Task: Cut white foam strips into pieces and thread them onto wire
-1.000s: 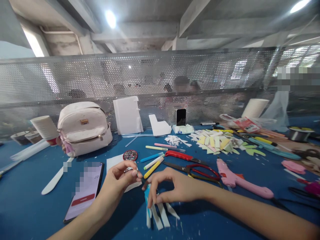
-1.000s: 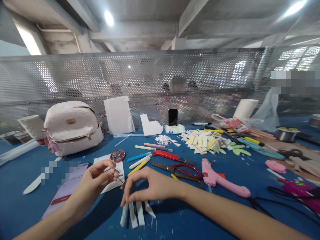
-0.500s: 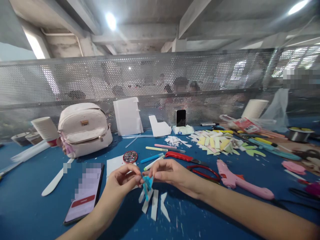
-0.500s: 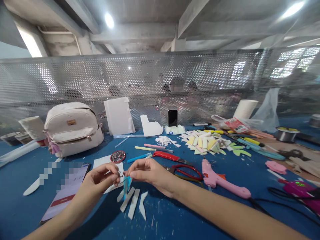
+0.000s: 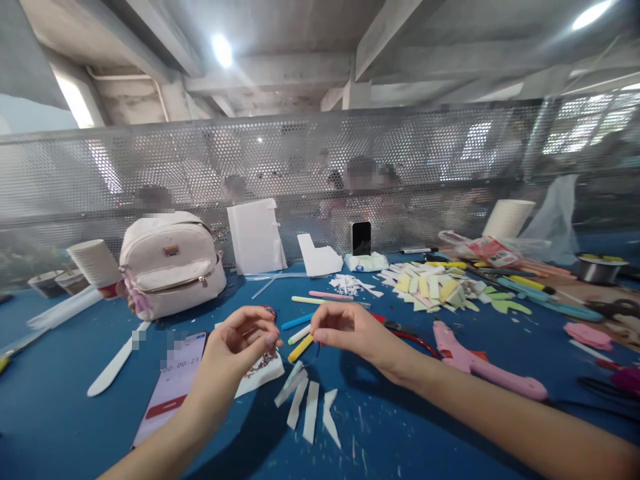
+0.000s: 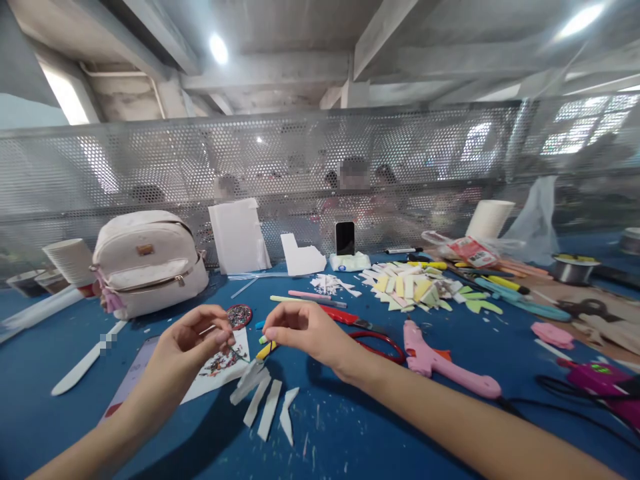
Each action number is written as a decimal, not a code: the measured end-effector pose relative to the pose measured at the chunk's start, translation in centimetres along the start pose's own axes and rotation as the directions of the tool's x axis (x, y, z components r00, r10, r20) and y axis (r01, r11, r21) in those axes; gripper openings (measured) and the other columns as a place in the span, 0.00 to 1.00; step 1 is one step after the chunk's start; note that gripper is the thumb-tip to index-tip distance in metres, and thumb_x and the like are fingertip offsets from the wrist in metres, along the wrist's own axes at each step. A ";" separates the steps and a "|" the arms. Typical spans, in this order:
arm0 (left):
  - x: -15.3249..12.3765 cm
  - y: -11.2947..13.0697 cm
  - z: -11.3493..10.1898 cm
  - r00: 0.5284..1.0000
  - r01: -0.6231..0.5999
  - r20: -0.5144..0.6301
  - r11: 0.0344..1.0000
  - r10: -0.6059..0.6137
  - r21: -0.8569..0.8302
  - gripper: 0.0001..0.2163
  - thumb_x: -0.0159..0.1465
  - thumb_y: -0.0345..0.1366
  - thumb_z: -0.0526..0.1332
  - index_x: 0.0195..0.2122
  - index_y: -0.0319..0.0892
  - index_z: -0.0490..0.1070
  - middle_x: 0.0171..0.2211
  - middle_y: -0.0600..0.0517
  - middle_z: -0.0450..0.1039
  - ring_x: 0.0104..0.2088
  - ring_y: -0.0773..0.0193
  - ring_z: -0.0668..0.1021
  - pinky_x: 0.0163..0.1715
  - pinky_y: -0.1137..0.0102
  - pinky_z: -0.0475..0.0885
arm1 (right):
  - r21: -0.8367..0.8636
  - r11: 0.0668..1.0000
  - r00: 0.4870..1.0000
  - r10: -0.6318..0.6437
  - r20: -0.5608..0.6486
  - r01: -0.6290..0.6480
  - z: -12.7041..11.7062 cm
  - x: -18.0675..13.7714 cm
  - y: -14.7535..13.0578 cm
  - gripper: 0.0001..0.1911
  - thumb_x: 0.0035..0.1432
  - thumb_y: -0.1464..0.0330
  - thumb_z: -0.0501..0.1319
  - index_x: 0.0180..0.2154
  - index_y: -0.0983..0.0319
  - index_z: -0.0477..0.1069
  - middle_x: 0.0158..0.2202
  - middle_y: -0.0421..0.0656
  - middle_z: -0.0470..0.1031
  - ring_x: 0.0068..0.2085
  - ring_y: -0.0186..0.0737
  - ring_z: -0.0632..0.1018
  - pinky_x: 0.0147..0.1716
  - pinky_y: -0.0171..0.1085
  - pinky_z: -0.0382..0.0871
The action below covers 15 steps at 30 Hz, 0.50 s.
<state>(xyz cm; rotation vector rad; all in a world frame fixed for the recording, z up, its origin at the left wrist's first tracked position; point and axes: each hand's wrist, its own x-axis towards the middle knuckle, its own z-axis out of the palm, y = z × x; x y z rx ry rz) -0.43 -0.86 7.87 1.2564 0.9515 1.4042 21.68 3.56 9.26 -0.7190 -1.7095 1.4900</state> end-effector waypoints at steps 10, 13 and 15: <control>0.8 1.4 3.5 0.998 -0.032 0.063 0.997 0.028 0.075 0.09 0.54 0.35 0.73 0.28 0.40 0.74 0.28 0.53 0.76 0.26 0.69 0.76 0.27 0.76 0.70 | -0.124 0.992 0.998 -0.031 -0.062 0.023 0.0 -0.8 -1.7 0.16 0.52 0.54 0.71 0.29 0.60 0.75 0.30 0.41 0.74 0.44 0.46 0.77 0.47 0.44 0.69; 0.8 1.4 4.5 0.996 -0.044 0.078 0.997 0.039 0.059 0.08 0.52 0.34 0.73 0.25 0.40 0.75 0.25 0.53 0.76 0.25 0.67 0.77 0.27 0.75 0.72 | -0.141 0.989 0.997 -0.057 -0.049 0.050 -0.1 -0.9 -1.5 0.17 0.53 0.54 0.71 0.29 0.60 0.75 0.29 0.40 0.74 0.39 0.43 0.77 0.46 0.44 0.70; 0.7 1.5 4.8 0.997 -0.027 0.072 0.998 0.022 0.064 0.07 0.51 0.33 0.74 0.25 0.40 0.76 0.23 0.54 0.76 0.24 0.66 0.77 0.25 0.75 0.72 | -0.167 0.983 0.995 -0.089 -0.040 0.081 -0.1 -0.9 -1.4 0.17 0.54 0.54 0.70 0.29 0.60 0.75 0.27 0.40 0.74 0.37 0.41 0.76 0.43 0.42 0.71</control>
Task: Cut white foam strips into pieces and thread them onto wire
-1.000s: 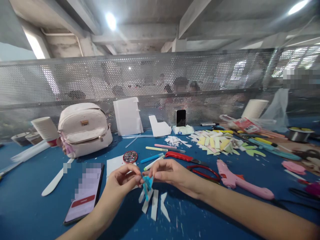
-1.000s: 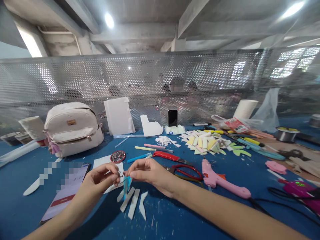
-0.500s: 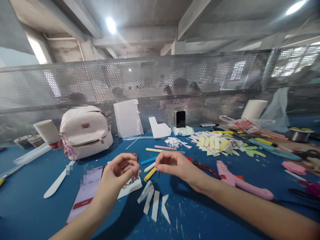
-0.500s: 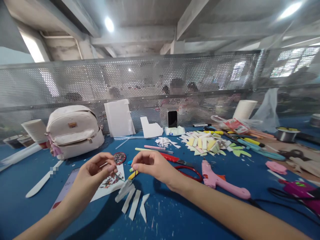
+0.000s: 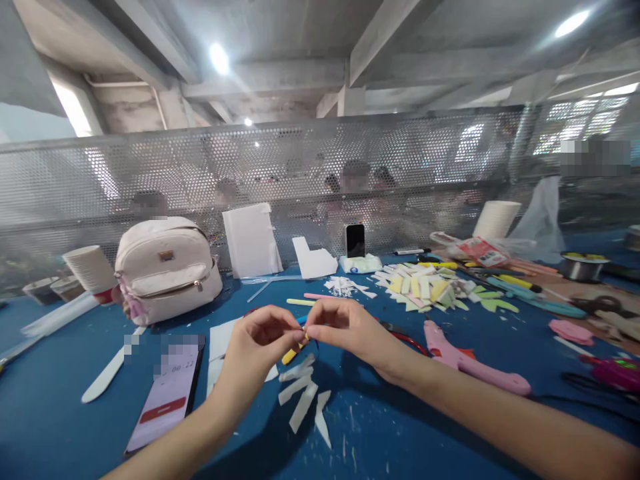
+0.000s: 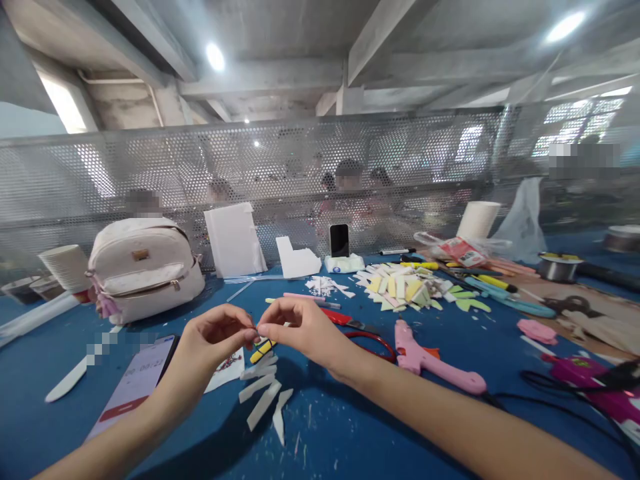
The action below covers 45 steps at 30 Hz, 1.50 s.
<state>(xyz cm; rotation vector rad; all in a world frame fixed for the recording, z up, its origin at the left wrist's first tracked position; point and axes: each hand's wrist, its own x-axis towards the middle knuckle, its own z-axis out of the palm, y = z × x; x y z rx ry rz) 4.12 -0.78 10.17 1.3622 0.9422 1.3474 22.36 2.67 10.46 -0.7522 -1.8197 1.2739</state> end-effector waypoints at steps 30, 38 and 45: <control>-0.1 -1.6 -0.5 0.982 0.062 0.185 0.995 -0.047 -0.075 0.12 0.60 0.41 0.71 0.29 0.40 0.73 0.23 0.54 0.76 0.25 0.67 0.78 0.29 0.74 0.72 | -0.310 0.945 0.994 -0.105 0.013 0.104 -0.5 -0.1 -0.6 0.07 0.60 0.64 0.65 0.30 0.59 0.75 0.31 0.43 0.77 0.45 0.46 0.76 0.36 0.38 0.68; -0.1 -1.6 -0.2 0.962 0.111 0.260 0.990 -0.086 -0.084 0.15 0.61 0.45 0.70 0.30 0.40 0.69 0.21 0.56 0.73 0.21 0.70 0.74 0.25 0.75 0.69 | -0.402 0.907 0.990 -0.142 -0.017 0.123 -0.1 -0.5 -0.9 0.06 0.60 0.67 0.64 0.30 0.60 0.74 0.33 0.41 0.75 0.34 0.38 0.73 0.33 0.37 0.65; 0.5 -4.1 -0.4 0.968 0.163 0.206 0.982 -0.141 -0.094 0.17 0.57 0.47 0.72 0.30 0.39 0.70 0.23 0.54 0.75 0.22 0.69 0.76 0.26 0.74 0.70 | -0.403 0.911 0.996 -0.094 0.007 0.088 -0.9 0.7 1.3 0.04 0.59 0.69 0.65 0.32 0.61 0.76 0.36 0.42 0.77 0.32 0.36 0.74 0.33 0.35 0.66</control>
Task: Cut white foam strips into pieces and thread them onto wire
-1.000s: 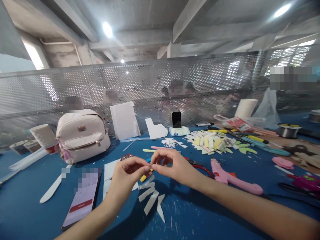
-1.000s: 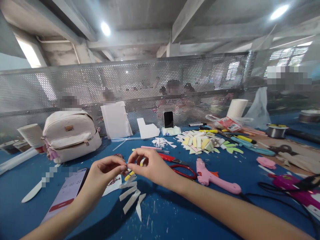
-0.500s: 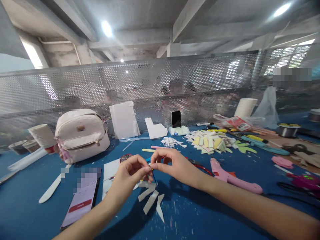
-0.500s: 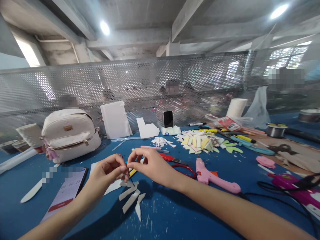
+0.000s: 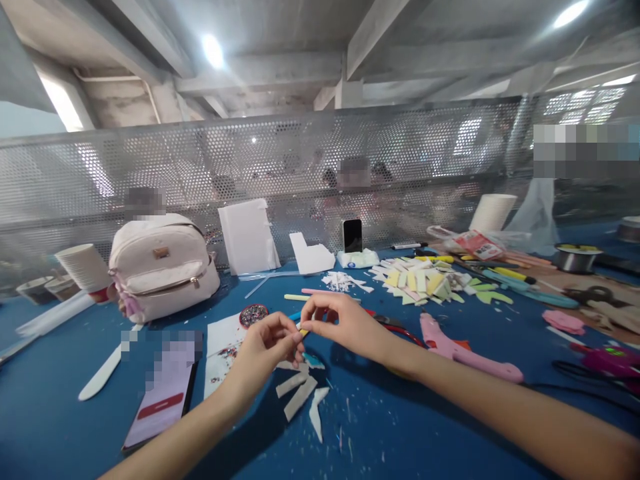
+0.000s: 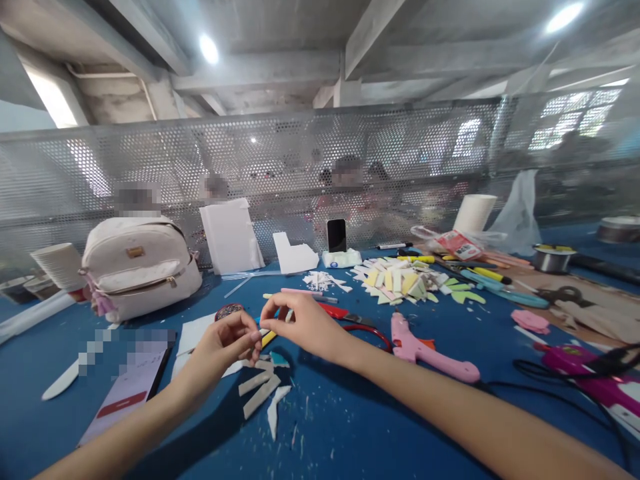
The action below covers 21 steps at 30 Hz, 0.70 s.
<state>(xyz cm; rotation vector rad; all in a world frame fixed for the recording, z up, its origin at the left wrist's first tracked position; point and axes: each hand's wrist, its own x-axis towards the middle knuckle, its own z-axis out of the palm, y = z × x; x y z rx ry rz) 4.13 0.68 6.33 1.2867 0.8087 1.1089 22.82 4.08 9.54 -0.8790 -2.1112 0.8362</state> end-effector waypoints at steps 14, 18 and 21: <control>1.3 -2.1 -1.1 0.997 0.072 -0.037 0.997 -0.072 -0.012 0.19 0.53 0.49 0.74 0.33 0.37 0.78 0.23 0.53 0.76 0.23 0.69 0.76 0.27 0.73 0.73 | -0.018 1.000 0.998 -0.002 0.056 0.003 0.1 0.4 1.5 0.05 0.61 0.69 0.64 0.32 0.62 0.76 0.32 0.40 0.78 0.31 0.35 0.75 0.30 0.32 0.65; 1.2 -2.2 -1.2 0.997 0.072 -0.042 0.997 -0.072 -0.003 0.19 0.53 0.50 0.73 0.32 0.37 0.80 0.23 0.52 0.77 0.24 0.68 0.77 0.28 0.73 0.74 | -0.025 1.000 0.999 -0.002 0.054 0.003 0.1 0.4 1.5 0.04 0.61 0.70 0.64 0.32 0.62 0.76 0.31 0.40 0.78 0.31 0.34 0.75 0.30 0.32 0.65; 1.2 -2.3 -1.2 0.996 0.072 -0.044 0.997 -0.072 0.003 0.18 0.54 0.49 0.73 0.31 0.37 0.80 0.23 0.52 0.77 0.24 0.67 0.77 0.29 0.73 0.74 | -0.029 1.000 0.998 -0.003 0.057 0.005 0.1 0.4 1.6 0.04 0.61 0.71 0.64 0.32 0.62 0.75 0.31 0.39 0.78 0.32 0.34 0.75 0.30 0.32 0.65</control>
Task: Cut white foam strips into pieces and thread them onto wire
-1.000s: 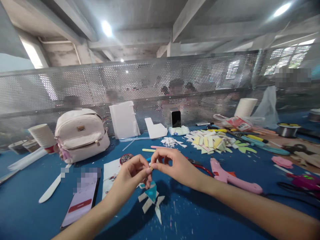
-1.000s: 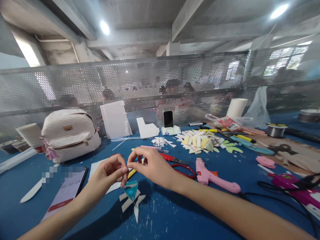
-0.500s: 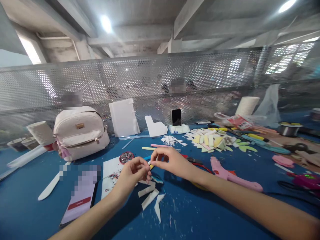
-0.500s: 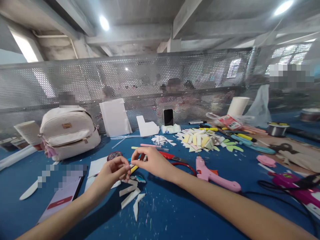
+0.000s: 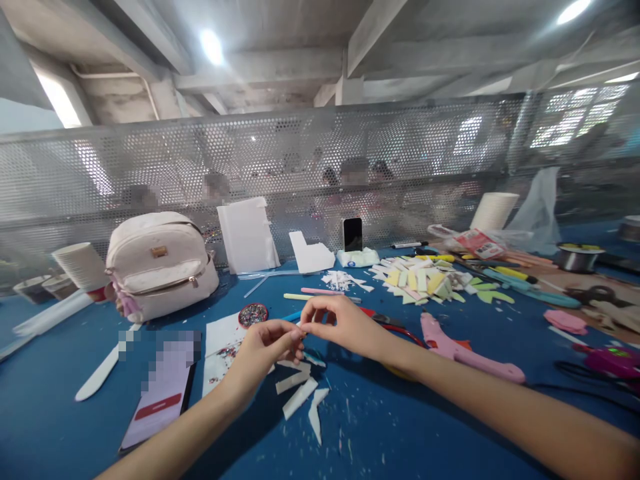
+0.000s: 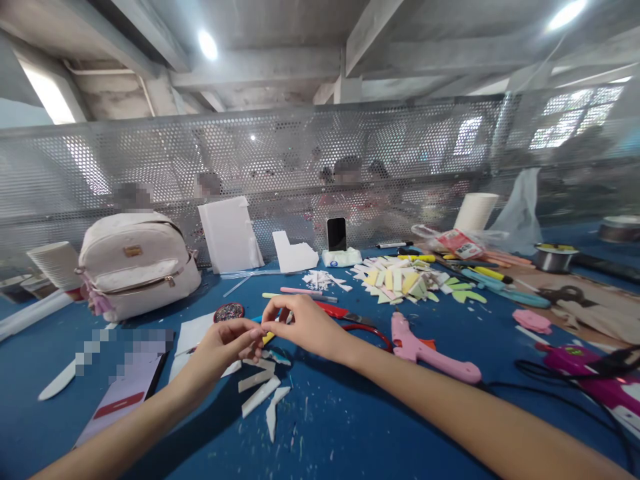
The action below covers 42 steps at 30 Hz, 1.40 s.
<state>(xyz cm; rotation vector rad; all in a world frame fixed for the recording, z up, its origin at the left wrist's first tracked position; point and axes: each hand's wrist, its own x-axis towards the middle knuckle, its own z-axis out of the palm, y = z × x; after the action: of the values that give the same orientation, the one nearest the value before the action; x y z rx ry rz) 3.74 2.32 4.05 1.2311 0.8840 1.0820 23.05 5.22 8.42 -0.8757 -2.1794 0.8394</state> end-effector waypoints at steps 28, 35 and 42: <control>0.4 -0.6 -0.3 1.000 -0.006 -0.016 1.000 0.006 0.012 0.19 0.51 0.51 0.74 0.27 0.38 0.76 0.22 0.52 0.77 0.23 0.66 0.77 0.28 0.71 0.73 | -0.282 0.956 0.949 0.019 0.316 0.074 -3.2 -0.1 -0.4 0.12 0.58 0.79 0.62 0.38 0.59 0.79 0.38 0.42 0.80 0.38 0.40 0.77 0.36 0.35 0.65; 0.5 0.0 -0.2 0.999 0.022 -0.031 1.000 -0.022 0.004 0.22 0.47 0.53 0.75 0.26 0.38 0.75 0.21 0.53 0.76 0.23 0.66 0.77 0.29 0.71 0.73 | -0.439 0.660 0.755 -0.315 0.575 0.610 -2.2 -0.4 0.0 0.07 0.62 0.73 0.66 0.33 0.56 0.81 0.39 0.40 0.77 0.39 0.38 0.75 0.34 0.36 0.63; 0.5 0.0 -0.5 0.999 0.015 -0.035 1.000 -0.015 0.015 0.21 0.48 0.53 0.75 0.26 0.38 0.76 0.21 0.52 0.76 0.23 0.66 0.76 0.29 0.71 0.73 | -0.595 0.369 0.700 -0.391 0.598 0.714 0.2 -0.7 0.4 0.18 0.71 0.72 0.54 0.30 0.62 0.77 0.33 0.45 0.76 0.35 0.41 0.73 0.30 0.39 0.60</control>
<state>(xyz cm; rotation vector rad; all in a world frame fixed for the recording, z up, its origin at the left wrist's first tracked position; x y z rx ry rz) 3.44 2.96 3.98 1.2197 0.9287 1.0896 23.44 4.86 7.77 -0.2073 -2.9606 -0.4814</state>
